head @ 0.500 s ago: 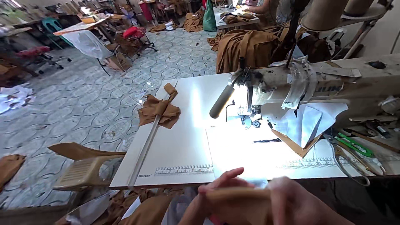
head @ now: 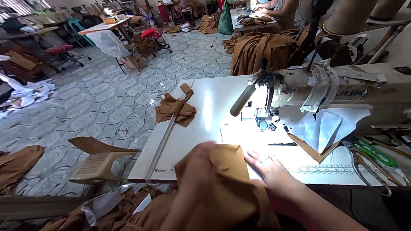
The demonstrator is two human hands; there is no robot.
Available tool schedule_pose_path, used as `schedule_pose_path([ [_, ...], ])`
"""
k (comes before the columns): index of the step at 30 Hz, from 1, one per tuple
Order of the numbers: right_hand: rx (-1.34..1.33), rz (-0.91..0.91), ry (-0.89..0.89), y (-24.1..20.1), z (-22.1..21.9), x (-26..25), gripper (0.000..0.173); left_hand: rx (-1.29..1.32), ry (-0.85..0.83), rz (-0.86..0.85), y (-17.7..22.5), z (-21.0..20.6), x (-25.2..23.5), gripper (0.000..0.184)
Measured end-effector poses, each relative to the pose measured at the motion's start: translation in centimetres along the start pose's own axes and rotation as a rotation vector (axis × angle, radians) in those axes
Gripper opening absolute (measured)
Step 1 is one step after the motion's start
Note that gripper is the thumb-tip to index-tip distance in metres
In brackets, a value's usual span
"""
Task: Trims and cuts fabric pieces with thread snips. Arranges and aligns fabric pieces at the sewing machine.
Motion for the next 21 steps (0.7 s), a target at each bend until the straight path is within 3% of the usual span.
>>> schedule_pose_path([
  [2,0.131,0.063,-0.053,-0.1,-0.7,2.0,0.081,-0.021,-0.142,-0.058,1.9,-5.6,1.1,0.053],
  [3,0.212,0.122,0.005,0.0,-0.4,3.1,0.083,-0.07,-0.12,-0.066,1.4,-7.0,1.4,0.058],
  [4,0.299,0.209,0.129,0.3,0.1,4.3,0.076,-0.1,-0.041,-0.059,0.3,-7.1,1.1,0.063],
  [7,0.346,0.31,0.435,1.5,3.0,7.7,0.027,-0.088,0.216,-0.064,-3.3,-4.7,-0.6,0.073],
  [9,0.037,0.108,0.565,2.7,6.0,9.1,0.03,-0.116,0.213,-0.116,-2.8,-4.8,-1.0,0.077],
  [12,-0.654,-0.282,0.915,4.6,10.3,11.1,0.026,-0.077,0.052,-0.43,3.2,-7.4,0.4,0.057],
  [14,-0.843,-0.197,1.17,3.6,12.4,11.9,0.027,0.102,-0.03,-0.6,6.5,-8.6,1.1,0.047],
  [15,-0.845,-0.097,1.239,2.8,12.9,12.1,0.028,0.234,-0.034,-0.57,6.9,-8.6,0.6,0.043],
  [18,-0.584,0.135,1.187,-0.2,12.8,11.7,0.023,0.653,-0.008,-0.182,4.9,-8.1,-2.5,0.035],
  [21,-0.195,0.32,0.737,-3.3,9.7,8.1,0.034,1.0,-0.156,0.103,3.1,-8.4,-4.1,0.05],
])
Point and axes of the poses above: each hand's wrist, its own x-axis away from the middle knuckle, its own z-axis out of the back of the hand, y = z × x, the point moved 8 cm from there along -x, towards the middle knuckle, and after that the axes turned 6 degrees about -x, right-handed, at the moved point
